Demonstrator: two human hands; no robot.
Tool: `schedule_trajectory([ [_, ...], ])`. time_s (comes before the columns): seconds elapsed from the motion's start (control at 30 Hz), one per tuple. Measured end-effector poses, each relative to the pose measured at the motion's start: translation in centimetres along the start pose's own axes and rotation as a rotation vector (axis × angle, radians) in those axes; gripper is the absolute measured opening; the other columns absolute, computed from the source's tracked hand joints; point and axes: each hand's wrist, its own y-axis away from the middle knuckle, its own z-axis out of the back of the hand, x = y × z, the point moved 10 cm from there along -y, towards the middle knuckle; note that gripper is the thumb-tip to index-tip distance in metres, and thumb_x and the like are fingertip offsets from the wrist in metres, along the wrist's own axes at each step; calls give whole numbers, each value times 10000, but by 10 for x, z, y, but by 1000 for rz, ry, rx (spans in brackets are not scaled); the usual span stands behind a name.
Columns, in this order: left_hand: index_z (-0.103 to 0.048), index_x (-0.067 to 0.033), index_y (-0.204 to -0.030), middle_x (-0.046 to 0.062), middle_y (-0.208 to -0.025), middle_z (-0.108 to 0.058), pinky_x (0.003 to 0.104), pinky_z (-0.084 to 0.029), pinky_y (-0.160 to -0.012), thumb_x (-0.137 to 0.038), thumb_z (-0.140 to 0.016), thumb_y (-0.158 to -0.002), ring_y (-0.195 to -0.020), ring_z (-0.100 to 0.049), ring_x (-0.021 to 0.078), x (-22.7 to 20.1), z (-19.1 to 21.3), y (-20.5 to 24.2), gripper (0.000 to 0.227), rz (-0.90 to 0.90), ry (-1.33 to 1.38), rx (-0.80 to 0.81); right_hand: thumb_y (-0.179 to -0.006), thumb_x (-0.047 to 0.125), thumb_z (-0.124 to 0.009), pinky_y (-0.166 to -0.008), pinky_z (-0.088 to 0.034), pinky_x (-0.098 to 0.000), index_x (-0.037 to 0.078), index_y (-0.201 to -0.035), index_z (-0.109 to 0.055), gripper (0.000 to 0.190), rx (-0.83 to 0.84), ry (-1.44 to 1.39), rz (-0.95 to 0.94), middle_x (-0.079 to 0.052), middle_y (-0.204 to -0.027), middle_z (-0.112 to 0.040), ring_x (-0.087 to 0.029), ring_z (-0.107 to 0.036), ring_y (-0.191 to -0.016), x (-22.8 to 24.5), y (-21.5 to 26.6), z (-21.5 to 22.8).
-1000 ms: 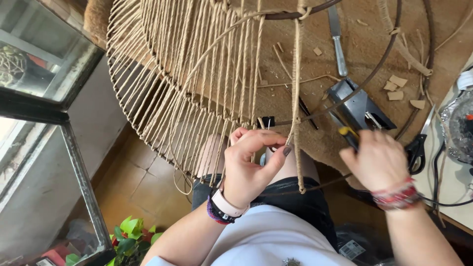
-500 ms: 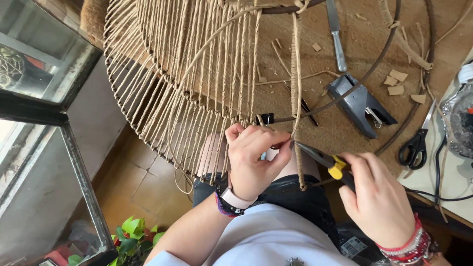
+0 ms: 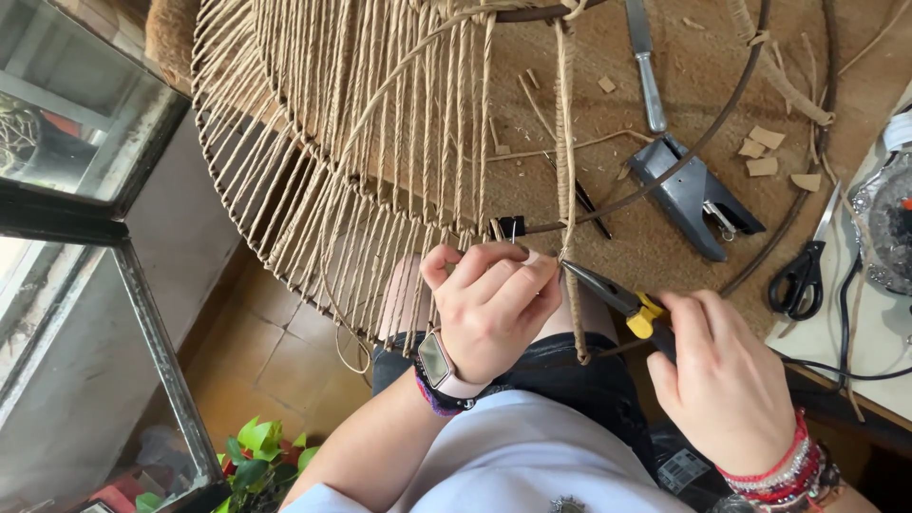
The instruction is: Weaving and securing twine to a wooden frame using a manual stapler and pliers
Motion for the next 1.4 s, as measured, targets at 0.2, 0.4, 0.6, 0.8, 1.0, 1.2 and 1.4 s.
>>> schedule_trajectory([
  [0.2, -644, -195, -818, -101, -723, -599, 367, -268, -891, -84, -725, -925, -852, -666, 108, -1, 4, -7, 175, 0, 8, 14, -766, 235, -698, -540, -607, -403, 148, -1176, -595, 433, 82, 56, -13, -12, -1091, -703, -259, -734, -767, -10, -4, -12],
  [0.4, -672, -192, -843, -90, -742, -652, 378, -275, -850, -69, -748, -899, -858, -664, 115, 12, 3, -7, 156, 131, 167, 65, -793, 200, -620, -672, -578, -515, 128, -1206, -606, 419, 202, -234, -6, -66, -1087, -756, -358, -757, -795, -22, -8, -29],
  [0.6, -633, -210, -820, -97, -708, -567, 386, -263, -879, -68, -739, -897, -879, -679, 125, 3, 7, -6, 193, 23, 5, 28, -805, 191, -599, -698, -583, -513, 117, -1265, -565, 467, 162, -184, 1, -62, -1162, -636, -341, -689, -965, -10, -9, -17],
  [0.8, -656, -178, -911, -87, -796, -643, 394, -265, -844, -97, -726, -948, -936, -706, 169, -4, 8, 0, 113, -94, -83, 12, -800, 197, -640, -622, -620, -442, 130, -1223, -602, 431, 104, -95, 18, -24, -1146, -691, -288, -734, -852, -5, -11, -10],
  [1.0, -677, -224, -841, -101, -691, -590, 407, -278, -899, -90, -783, -881, -908, -682, 159, 15, 5, -6, 175, 102, 149, 62, -783, 240, -645, -639, -588, -521, 136, -1223, -594, 454, 221, -163, -1, -69, -1060, -754, -349, -769, -751, -23, -8, -33],
  [1.2, -730, -210, -870, -82, -814, -722, 428, -278, -980, -136, -774, -857, -984, -669, 162, 41, -9, 11, 87, 312, 338, 165, -797, 143, -637, -816, -564, -235, 196, -959, -798, 234, 533, -670, -177, 101, -853, -897, -75, -826, -805, -27, -19, -49],
  [1.4, -746, -221, -894, -89, -883, -723, 397, -315, -1012, -213, -757, -879, -1014, -664, 143, 55, -21, 28, 20, 451, 478, 206, -794, -4, -535, -1031, -509, -296, 68, -1179, -765, 455, 823, -1198, 97, -51, -1044, -855, -160, -771, -1010, 12, -23, -73],
])
